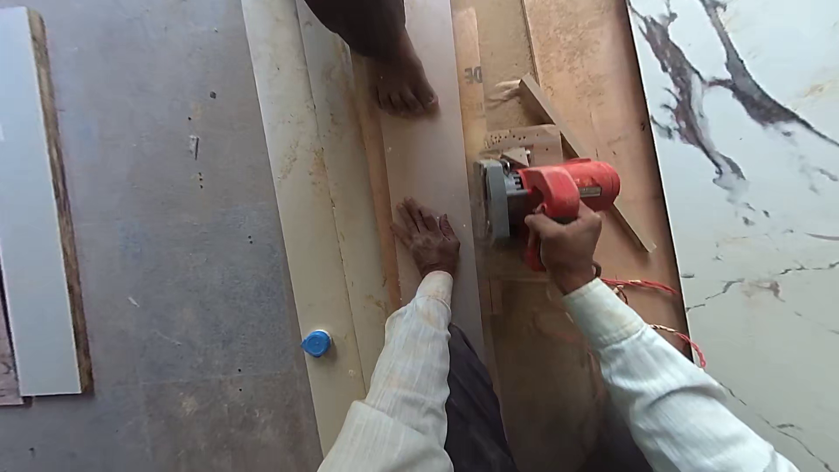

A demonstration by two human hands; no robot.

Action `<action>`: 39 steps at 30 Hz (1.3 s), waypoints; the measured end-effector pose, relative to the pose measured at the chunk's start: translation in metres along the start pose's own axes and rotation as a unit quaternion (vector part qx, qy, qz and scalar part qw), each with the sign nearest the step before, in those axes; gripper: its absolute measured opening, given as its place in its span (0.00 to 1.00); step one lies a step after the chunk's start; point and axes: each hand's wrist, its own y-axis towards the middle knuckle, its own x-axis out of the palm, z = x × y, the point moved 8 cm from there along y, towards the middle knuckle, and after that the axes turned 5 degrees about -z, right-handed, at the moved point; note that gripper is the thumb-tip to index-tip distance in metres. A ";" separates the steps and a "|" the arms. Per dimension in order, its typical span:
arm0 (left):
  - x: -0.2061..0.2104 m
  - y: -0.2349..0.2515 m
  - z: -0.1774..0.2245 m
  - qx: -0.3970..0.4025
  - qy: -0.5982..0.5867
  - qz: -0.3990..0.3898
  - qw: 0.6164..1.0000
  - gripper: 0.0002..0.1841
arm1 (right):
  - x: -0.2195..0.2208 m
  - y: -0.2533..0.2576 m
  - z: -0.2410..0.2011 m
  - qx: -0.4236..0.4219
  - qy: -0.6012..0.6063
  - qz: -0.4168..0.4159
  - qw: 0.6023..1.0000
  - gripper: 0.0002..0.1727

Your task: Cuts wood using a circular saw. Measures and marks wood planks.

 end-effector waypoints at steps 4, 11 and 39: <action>0.000 0.002 0.001 0.001 -0.002 0.001 1.000 0.34 | 0.008 0.029 -0.012 0.006 0.017 -0.001 1.000 0.11; -0.007 0.003 0.006 0.013 0.006 0.027 1.000 0.33 | 0.020 0.083 -0.033 0.013 0.019 0.003 1.000 0.09; -0.008 0.001 0.008 0.036 0.010 0.089 0.995 0.29 | 0.060 0.272 -0.131 0.019 -0.061 0.034 0.997 0.13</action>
